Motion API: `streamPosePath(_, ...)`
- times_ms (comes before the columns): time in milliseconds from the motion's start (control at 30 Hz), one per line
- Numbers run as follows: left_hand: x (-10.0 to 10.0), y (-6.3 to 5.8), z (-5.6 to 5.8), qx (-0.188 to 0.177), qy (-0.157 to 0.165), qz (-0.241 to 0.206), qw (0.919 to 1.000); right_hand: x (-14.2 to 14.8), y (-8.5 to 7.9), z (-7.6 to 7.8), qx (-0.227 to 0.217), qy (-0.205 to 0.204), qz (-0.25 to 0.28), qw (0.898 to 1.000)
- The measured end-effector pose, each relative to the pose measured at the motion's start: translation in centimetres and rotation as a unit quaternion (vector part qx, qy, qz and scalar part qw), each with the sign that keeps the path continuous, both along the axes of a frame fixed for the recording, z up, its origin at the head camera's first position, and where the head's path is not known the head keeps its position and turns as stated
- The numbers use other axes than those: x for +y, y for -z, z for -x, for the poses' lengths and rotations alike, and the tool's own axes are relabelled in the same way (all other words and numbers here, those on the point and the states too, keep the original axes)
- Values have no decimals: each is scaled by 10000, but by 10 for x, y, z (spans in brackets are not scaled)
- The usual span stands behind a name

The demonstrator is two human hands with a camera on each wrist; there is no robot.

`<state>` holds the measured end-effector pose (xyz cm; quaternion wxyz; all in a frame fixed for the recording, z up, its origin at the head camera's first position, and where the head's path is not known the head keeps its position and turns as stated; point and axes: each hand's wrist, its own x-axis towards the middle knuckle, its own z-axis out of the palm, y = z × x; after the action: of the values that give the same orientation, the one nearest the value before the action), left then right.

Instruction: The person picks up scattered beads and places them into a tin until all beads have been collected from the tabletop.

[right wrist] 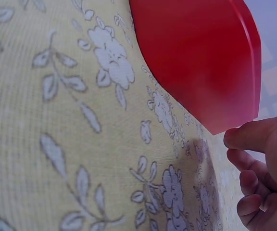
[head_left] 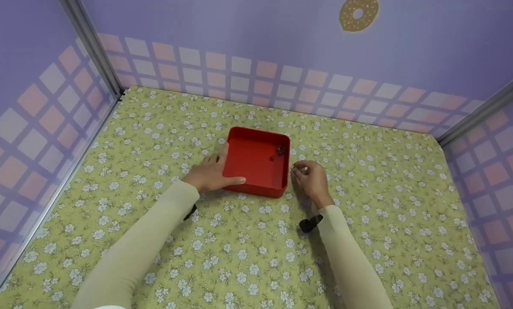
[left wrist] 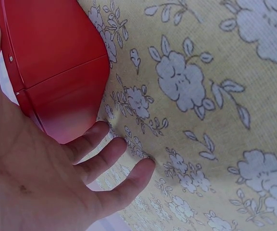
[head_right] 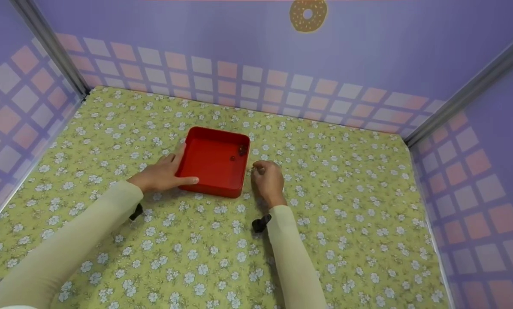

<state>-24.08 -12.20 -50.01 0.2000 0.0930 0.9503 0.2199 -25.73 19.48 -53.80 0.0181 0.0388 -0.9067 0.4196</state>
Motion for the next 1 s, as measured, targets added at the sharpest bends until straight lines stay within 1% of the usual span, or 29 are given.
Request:
streamPosePath(400,0,1,1,-18,23,16,10000,2,-4,-2,85,120,191,9997)
streamPosePath(633,0,0,0,-132,15,-17,9999,2,-7,-2,309,176,-45,9994)
streamPosePath(900,0,-2,-1,-67,32,-7,10000,1,-13,-4,176,134,233,9995)
streamPosePath(1000,0,-1,-1,-37,39,14,10000,0,-16,-4,182,137,256,9994)
